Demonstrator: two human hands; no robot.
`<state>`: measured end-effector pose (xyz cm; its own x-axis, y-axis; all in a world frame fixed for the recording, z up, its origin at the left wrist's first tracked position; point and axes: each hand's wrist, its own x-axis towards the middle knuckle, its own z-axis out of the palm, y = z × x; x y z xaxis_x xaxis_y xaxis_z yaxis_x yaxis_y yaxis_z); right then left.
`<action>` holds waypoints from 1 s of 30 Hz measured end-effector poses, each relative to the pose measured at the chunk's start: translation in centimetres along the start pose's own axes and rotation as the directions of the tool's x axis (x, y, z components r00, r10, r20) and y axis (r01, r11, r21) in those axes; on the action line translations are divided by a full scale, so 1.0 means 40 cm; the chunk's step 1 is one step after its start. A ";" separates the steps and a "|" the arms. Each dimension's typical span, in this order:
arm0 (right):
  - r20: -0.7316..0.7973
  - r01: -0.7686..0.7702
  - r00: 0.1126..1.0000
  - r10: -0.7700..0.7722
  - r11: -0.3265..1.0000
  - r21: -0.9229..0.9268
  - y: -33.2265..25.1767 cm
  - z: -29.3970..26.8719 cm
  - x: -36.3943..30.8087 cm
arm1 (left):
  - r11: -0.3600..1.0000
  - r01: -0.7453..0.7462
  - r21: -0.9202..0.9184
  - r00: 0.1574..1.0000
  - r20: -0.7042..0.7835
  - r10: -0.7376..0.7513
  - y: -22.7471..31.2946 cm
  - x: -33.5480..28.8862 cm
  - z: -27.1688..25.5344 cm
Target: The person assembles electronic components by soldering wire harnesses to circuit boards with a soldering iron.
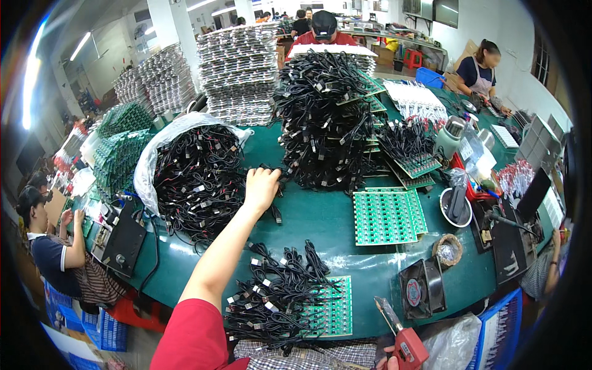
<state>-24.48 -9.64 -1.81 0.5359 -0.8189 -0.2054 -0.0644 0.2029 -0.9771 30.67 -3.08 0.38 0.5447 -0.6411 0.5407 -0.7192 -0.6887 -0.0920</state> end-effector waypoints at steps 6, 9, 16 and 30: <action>0.039 0.015 0.999 -0.018 0.996 0.085 -0.005 0.018 -0.009 | 0.613 0.153 -0.775 0.936 -0.084 -0.341 -0.061 -0.024 -0.016; 0.089 0.034 0.995 -0.047 0.989 0.141 0.015 -0.017 -0.048 | -0.152 0.219 -0.964 0.860 0.264 -0.437 0.026 -0.027 -0.134; 0.116 -0.080 0.991 0.061 0.982 0.169 0.045 -0.041 -0.041 | 0.426 0.276 -0.861 0.946 0.322 0.036 0.217 -0.106 -0.338; 0.054 -0.049 0.998 0.041 0.986 0.161 -0.002 0.017 -0.019 | 0.667 -0.390 -0.635 0.777 0.161 0.608 0.456 -0.366 -0.313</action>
<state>-24.30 -8.67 -1.54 0.5774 -0.7797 -0.2422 0.0456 0.3270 -0.9439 4.15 -2.02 1.25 0.0554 -0.9716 0.2301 -0.9661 0.0060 0.2581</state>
